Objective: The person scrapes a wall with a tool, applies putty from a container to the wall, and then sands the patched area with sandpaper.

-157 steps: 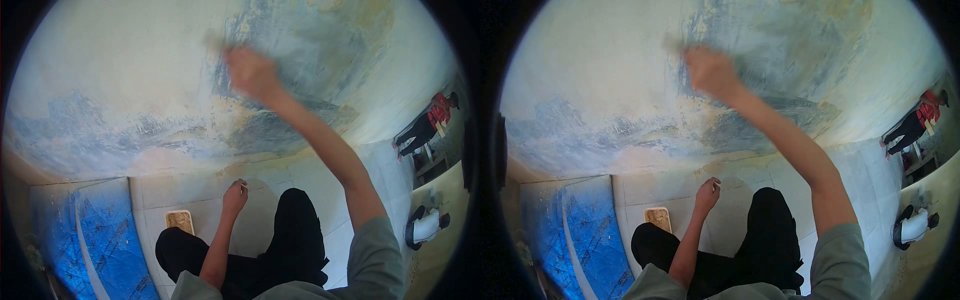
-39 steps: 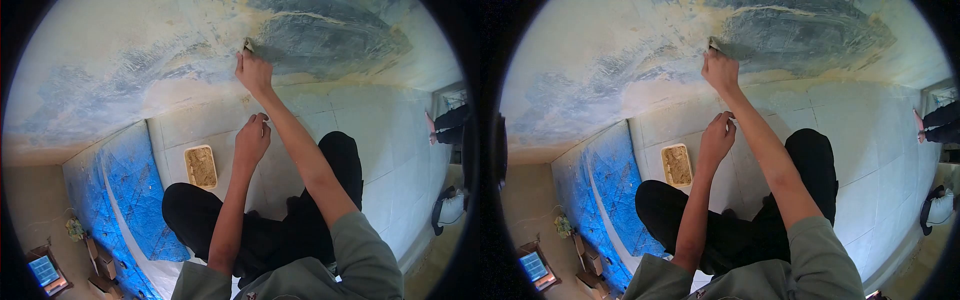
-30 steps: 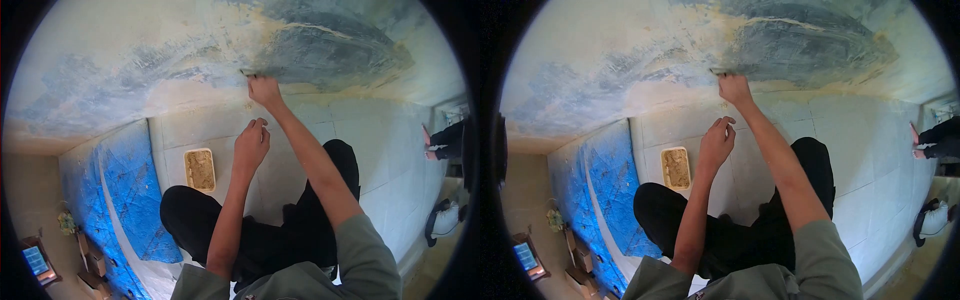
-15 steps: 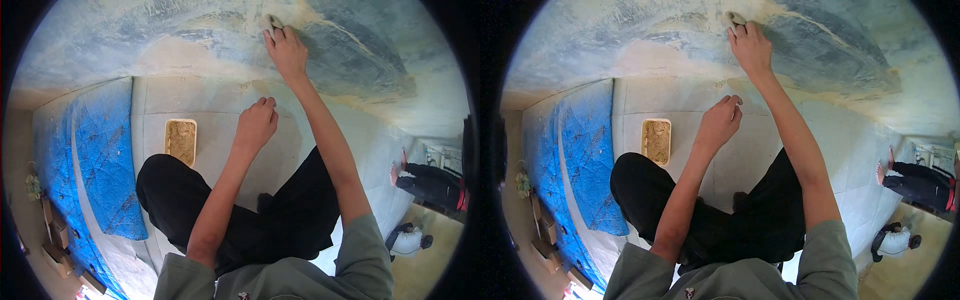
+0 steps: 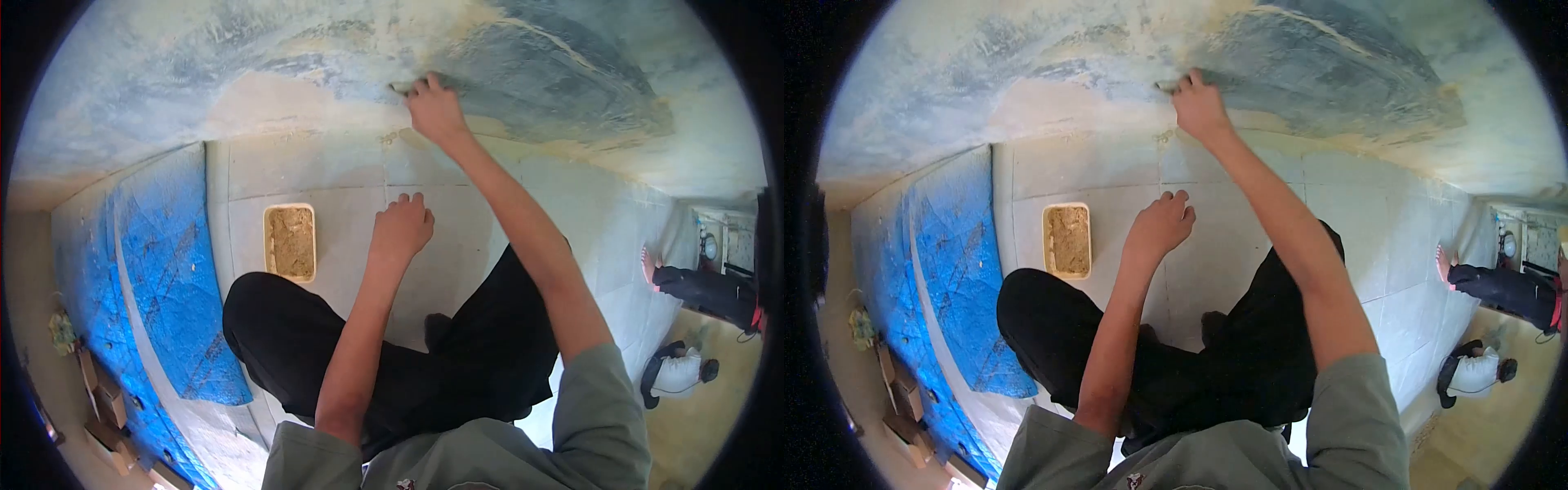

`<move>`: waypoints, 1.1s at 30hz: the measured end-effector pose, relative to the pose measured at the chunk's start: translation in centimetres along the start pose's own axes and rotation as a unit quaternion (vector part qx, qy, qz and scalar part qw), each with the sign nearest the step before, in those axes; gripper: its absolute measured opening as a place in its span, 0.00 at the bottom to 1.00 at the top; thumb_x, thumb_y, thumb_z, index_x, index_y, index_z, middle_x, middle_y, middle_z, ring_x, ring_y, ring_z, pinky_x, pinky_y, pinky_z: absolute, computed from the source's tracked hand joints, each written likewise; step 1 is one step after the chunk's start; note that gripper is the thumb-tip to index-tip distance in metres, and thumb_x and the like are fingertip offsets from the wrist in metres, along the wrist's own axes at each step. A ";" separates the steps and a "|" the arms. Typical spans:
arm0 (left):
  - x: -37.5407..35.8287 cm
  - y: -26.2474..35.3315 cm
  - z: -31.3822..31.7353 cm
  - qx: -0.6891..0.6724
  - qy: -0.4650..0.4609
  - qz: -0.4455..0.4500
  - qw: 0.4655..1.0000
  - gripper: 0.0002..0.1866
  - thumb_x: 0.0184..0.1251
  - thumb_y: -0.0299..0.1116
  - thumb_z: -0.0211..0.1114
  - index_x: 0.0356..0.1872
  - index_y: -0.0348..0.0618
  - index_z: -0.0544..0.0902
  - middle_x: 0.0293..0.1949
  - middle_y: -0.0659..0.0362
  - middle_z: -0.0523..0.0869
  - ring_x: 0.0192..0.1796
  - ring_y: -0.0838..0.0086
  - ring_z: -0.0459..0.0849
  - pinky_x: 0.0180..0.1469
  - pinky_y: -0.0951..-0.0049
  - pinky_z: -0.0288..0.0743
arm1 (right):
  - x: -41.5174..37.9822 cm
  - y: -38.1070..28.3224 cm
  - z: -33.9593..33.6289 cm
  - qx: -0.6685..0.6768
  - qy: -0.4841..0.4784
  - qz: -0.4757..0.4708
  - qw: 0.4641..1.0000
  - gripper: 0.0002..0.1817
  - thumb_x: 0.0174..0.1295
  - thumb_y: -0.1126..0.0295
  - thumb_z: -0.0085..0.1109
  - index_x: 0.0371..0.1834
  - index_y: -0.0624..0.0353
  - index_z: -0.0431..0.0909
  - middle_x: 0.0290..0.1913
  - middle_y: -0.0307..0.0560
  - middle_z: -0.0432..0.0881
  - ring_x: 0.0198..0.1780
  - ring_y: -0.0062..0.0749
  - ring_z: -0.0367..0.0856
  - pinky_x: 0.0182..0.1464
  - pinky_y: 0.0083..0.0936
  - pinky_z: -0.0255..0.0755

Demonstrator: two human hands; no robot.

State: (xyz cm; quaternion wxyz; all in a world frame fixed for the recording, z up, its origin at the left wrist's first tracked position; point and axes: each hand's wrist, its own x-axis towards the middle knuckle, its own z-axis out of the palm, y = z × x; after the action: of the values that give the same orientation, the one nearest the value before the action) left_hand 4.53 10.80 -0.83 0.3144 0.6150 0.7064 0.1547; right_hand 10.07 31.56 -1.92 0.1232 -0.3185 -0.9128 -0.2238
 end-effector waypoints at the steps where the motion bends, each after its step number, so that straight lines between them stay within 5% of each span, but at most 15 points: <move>1: -0.1 0.0 -0.1 0.001 0.000 -0.006 1.000 0.14 0.66 0.39 0.55 0.40 0.37 0.78 0.40 0.47 0.82 0.42 0.53 0.84 0.43 0.49 0.78 | 0.2 -0.2 -0.5 -0.016 -0.041 -0.013 0.999 0.06 0.52 0.69 0.61 0.32 0.57 0.83 0.43 0.43 0.78 0.46 0.35 0.78 0.33 0.29 0.82; 8: -1.0 -1.1 -0.6 0.022 0.033 -0.011 0.999 0.14 0.66 0.40 0.55 0.43 0.39 0.77 0.40 0.47 0.81 0.42 0.51 0.84 0.42 0.49 0.78 | 5.3 0.1 -7.1 0.071 0.212 0.038 0.974 0.07 0.59 0.62 0.61 0.28 0.52 0.79 0.36 0.36 0.76 0.40 0.29 0.81 0.24 0.29 0.79; 10: -1.2 -1.5 -0.5 0.007 0.031 -0.008 0.999 0.14 0.66 0.40 0.54 0.43 0.39 0.76 0.39 0.46 0.81 0.42 0.51 0.83 0.42 0.48 0.77 | 4.6 -0.1 -4.4 0.009 0.165 0.090 0.982 0.04 0.59 0.65 0.60 0.33 0.50 0.79 0.35 0.38 0.76 0.32 0.31 0.82 0.23 0.29 0.77; 12: -1.4 -2.0 -0.3 0.007 0.037 0.009 0.999 0.14 0.66 0.40 0.54 0.43 0.39 0.76 0.39 0.46 0.81 0.42 0.51 0.83 0.42 0.47 0.77 | 2.4 -1.0 -0.2 -0.051 0.054 0.044 0.996 0.05 0.59 0.67 0.59 0.36 0.51 0.78 0.34 0.41 0.76 0.23 0.31 0.81 0.21 0.28 0.76; 14: -1.0 -2.2 -0.2 0.022 0.011 -0.014 1.000 0.15 0.67 0.40 0.54 0.44 0.39 0.76 0.40 0.45 0.81 0.42 0.50 0.84 0.43 0.47 0.77 | 1.5 -2.5 2.3 -0.058 0.043 0.044 0.996 0.07 0.58 0.67 0.58 0.23 0.54 0.79 0.32 0.44 0.77 0.18 0.29 0.79 0.19 0.25 0.72; 21: -0.2 -1.5 -0.6 -0.017 0.003 0.011 1.000 0.18 0.68 0.42 0.53 0.50 0.40 0.76 0.44 0.42 0.81 0.44 0.48 0.83 0.46 0.47 0.77 | 5.1 0.1 -5.0 0.070 0.141 0.098 0.983 0.08 0.58 0.68 0.58 0.26 0.58 0.82 0.30 0.47 0.79 0.19 0.29 0.81 0.19 0.29 0.74; 24: 0.1 -1.2 0.1 -0.014 -0.006 0.013 1.000 0.19 0.68 0.42 0.53 0.52 0.40 0.76 0.45 0.42 0.81 0.44 0.47 0.83 0.46 0.48 0.77 | 3.1 -1.3 -1.8 0.021 0.128 0.094 0.987 0.09 0.60 0.68 0.58 0.24 0.58 0.81 0.30 0.47 0.79 0.19 0.30 0.81 0.19 0.28 0.73; 26: 0.1 -1.4 0.1 -0.020 -0.041 0.000 0.999 0.20 0.68 0.43 0.53 0.53 0.40 0.76 0.46 0.42 0.81 0.45 0.48 0.83 0.47 0.49 0.77 | 2.5 -1.5 0.0 0.010 0.022 0.063 0.998 0.09 0.59 0.68 0.60 0.24 0.59 0.80 0.27 0.45 0.76 0.19 0.32 0.81 0.19 0.30 0.73; 33: -0.4 -1.1 -0.3 0.000 -0.034 -0.017 0.999 0.20 0.68 0.43 0.52 0.53 0.40 0.76 0.48 0.42 0.81 0.47 0.49 0.83 0.49 0.49 0.77 | 5.3 0.8 -6.5 0.128 0.225 0.130 0.957 0.10 0.61 0.66 0.60 0.25 0.60 0.81 0.30 0.46 0.77 0.19 0.35 0.81 0.19 0.30 0.74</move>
State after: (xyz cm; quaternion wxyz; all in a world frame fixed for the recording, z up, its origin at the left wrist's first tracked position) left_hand 3.51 10.24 -1.21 0.3410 0.6079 0.7056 0.1279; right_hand 7.01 31.71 5.97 0.3931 -0.3577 -0.8332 -0.1526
